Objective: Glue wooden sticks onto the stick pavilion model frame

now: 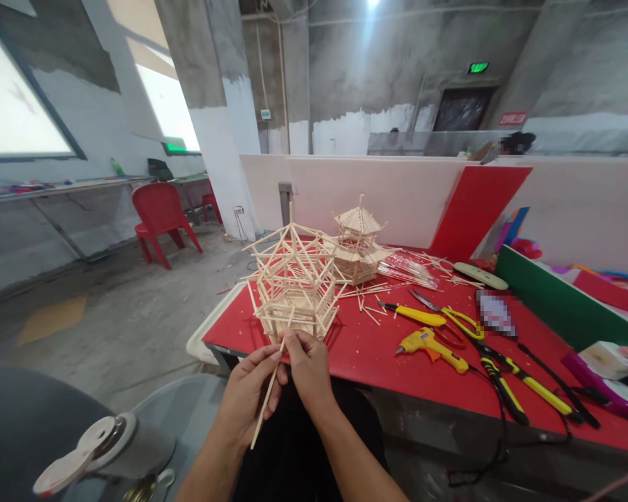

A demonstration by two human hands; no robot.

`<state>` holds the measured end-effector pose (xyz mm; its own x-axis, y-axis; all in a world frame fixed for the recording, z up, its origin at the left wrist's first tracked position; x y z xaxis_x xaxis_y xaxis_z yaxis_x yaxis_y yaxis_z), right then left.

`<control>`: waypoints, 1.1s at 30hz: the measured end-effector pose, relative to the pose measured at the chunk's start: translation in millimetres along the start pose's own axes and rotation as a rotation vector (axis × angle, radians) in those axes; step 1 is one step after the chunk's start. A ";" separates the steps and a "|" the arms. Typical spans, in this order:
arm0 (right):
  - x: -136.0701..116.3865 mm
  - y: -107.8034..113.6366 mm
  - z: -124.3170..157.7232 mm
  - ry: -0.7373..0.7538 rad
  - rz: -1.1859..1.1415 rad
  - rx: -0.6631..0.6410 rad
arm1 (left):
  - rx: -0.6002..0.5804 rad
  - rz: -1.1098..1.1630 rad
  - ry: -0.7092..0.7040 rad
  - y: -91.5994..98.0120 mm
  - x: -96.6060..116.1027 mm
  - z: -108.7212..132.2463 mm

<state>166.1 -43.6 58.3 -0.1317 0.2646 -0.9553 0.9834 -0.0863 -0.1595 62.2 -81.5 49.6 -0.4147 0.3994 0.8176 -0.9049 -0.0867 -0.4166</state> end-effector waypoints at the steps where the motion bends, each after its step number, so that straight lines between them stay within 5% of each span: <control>1: 0.5 -0.6 -0.2 -0.003 -0.007 -0.002 | -0.003 0.003 -0.001 -0.1 0.2 -0.4; 33: -3.2 -11.7 0.4 -0.069 -0.167 -0.011 | -0.053 -0.005 0.013 -4.9 12.5 -14.3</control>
Point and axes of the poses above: each hand's wrist, its own z-axis away from the middle knuckle, its own y-axis out of the back of the hand, x = y × z, the point moved 9 cm from there along -z, towards the middle knuckle, and after that the axes turned 10 degrees about y, right-handed, at the moved point
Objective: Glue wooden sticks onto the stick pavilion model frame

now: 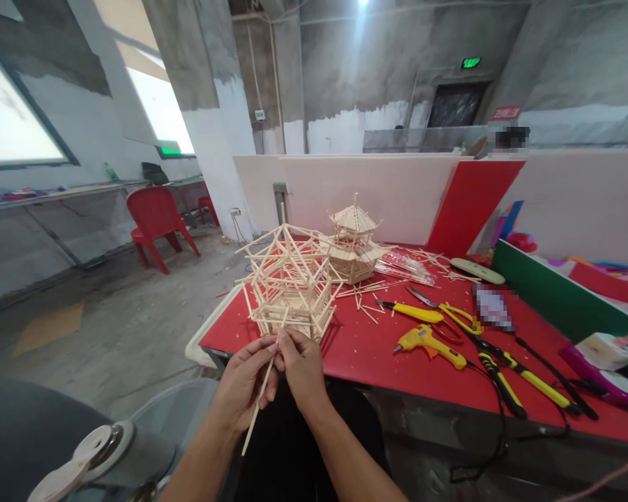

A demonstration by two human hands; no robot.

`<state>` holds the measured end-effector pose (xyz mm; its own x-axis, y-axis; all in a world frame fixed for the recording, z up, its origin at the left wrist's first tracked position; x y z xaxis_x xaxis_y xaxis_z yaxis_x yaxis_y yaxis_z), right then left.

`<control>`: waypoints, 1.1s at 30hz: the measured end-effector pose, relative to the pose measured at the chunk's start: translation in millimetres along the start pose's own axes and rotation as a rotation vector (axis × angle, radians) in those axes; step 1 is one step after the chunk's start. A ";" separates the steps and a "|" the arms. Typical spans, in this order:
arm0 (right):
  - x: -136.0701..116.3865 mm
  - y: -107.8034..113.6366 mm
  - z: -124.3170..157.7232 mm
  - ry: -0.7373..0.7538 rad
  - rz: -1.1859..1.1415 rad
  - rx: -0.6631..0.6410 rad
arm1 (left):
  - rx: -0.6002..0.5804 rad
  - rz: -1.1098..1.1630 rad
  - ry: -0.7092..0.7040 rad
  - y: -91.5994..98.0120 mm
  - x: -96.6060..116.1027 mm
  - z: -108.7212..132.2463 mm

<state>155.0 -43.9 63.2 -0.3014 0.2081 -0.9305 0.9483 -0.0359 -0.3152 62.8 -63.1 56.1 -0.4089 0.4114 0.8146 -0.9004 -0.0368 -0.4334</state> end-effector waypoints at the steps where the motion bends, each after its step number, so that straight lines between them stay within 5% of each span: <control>1: 0.5 -0.5 -0.2 -0.003 -0.009 -0.002 | -0.001 -0.002 0.000 0.1 -0.2 0.1; 33: 8.4 -2.1 -0.1 -0.018 -0.041 0.001 | 0.002 -0.004 0.012 1.9 -0.6 -2.0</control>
Point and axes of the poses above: each hand's wrist, its own z-axis away from the middle knuckle, its own y-axis out of the back of the hand, x = y × z, the point moved 9 cm from there along -z, towards the middle knuckle, and after that the axes turned 10 degrees about y, right-handed, at the moved point
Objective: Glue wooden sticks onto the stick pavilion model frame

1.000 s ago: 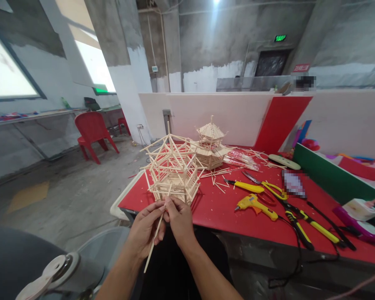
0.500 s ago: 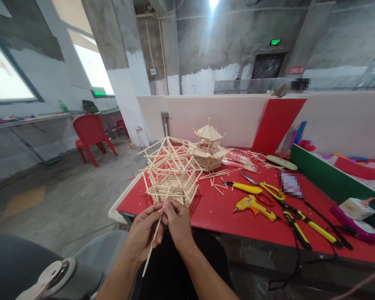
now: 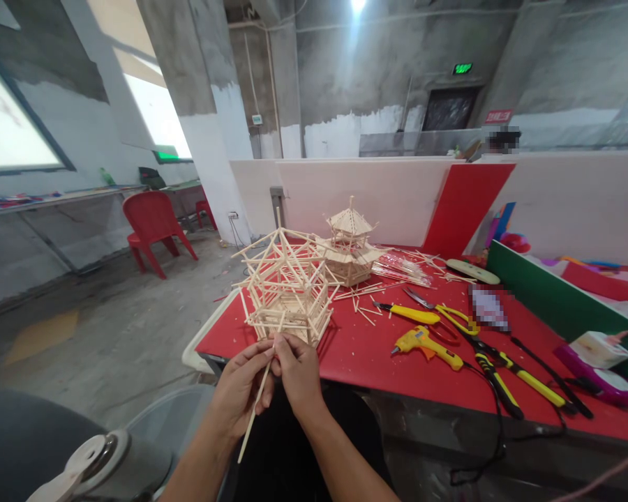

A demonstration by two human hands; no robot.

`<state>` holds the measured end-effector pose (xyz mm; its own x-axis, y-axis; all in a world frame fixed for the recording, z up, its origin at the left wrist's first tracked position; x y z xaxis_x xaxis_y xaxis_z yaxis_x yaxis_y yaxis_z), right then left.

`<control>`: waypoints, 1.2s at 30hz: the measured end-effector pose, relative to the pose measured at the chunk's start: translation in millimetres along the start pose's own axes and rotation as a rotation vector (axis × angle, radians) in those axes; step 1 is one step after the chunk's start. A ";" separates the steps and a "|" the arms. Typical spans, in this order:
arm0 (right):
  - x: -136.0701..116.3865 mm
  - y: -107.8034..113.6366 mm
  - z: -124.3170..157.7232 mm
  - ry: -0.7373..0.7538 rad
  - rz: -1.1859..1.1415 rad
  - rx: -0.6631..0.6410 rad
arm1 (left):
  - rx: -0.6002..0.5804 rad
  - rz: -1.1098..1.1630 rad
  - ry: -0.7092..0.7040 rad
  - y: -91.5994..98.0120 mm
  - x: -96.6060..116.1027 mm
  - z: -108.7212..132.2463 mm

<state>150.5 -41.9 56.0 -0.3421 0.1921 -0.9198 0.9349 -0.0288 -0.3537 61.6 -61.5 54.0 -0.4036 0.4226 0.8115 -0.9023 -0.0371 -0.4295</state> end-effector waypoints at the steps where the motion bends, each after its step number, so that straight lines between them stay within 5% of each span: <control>1: -0.1 -0.2 0.1 0.001 -0.002 -0.002 | 0.003 -0.005 0.001 0.1 0.0 0.1; 36: -6.3 1.1 -0.2 0.037 0.047 0.015 | 0.002 -0.005 -0.009 -0.1 0.3 0.6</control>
Point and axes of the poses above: each hand's wrist, its own z-axis away from the middle knuckle, its own y-axis out of the back of the hand, x = y × z, the point moved 9 cm from there along -z, towards the middle knuckle, and after that the axes turned 10 degrees about y, right-handed, at the moved point
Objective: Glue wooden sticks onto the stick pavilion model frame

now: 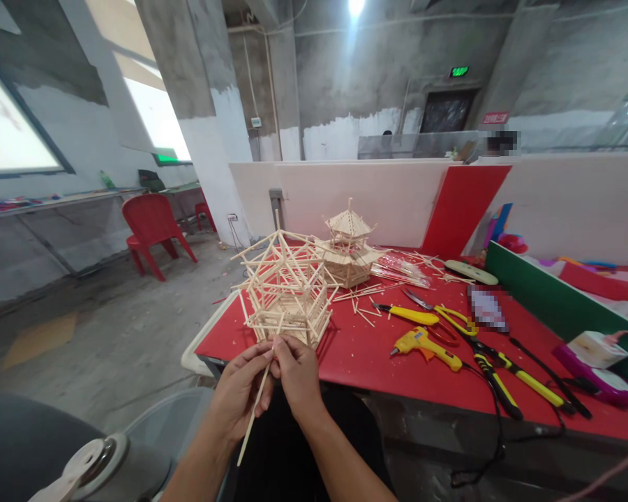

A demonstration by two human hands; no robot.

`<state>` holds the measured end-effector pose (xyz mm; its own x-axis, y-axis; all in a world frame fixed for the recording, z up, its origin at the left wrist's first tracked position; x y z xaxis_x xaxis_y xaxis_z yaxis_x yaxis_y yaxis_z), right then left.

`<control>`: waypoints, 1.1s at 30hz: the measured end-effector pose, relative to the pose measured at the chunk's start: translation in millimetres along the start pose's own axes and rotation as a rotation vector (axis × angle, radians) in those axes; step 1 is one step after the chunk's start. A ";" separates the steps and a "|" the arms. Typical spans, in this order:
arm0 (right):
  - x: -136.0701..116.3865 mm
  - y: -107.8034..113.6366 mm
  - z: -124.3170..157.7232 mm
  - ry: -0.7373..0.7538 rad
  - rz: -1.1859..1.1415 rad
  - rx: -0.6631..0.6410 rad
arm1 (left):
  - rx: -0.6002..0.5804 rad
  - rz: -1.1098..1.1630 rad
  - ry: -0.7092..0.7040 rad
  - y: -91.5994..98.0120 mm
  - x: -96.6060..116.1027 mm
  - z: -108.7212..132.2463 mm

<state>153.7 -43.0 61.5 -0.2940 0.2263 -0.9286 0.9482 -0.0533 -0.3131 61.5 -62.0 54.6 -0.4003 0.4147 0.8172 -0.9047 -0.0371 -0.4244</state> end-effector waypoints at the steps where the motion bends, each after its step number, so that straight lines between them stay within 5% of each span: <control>1: 0.0 0.0 -0.1 0.000 0.004 -0.002 | 0.003 -0.002 0.001 0.0 0.2 0.2; 33: 3.1 -0.6 -0.1 -0.010 -0.016 -0.001 | -0.019 -0.003 -0.004 -0.1 0.0 -0.9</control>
<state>152.3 -42.2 58.8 -0.3102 0.2173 -0.9255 0.9436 -0.0486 -0.3276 61.7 -61.2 54.2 -0.3984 0.4114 0.8198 -0.9029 -0.0188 -0.4294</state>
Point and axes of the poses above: each hand's wrist, its own z-axis away from the middle knuckle, its own y-axis out of the back of the hand, x = y × z, the point moved 9 cm from there along -z, towards the middle knuckle, and after that the axes turned 10 degrees about y, right-handed, at the moved point
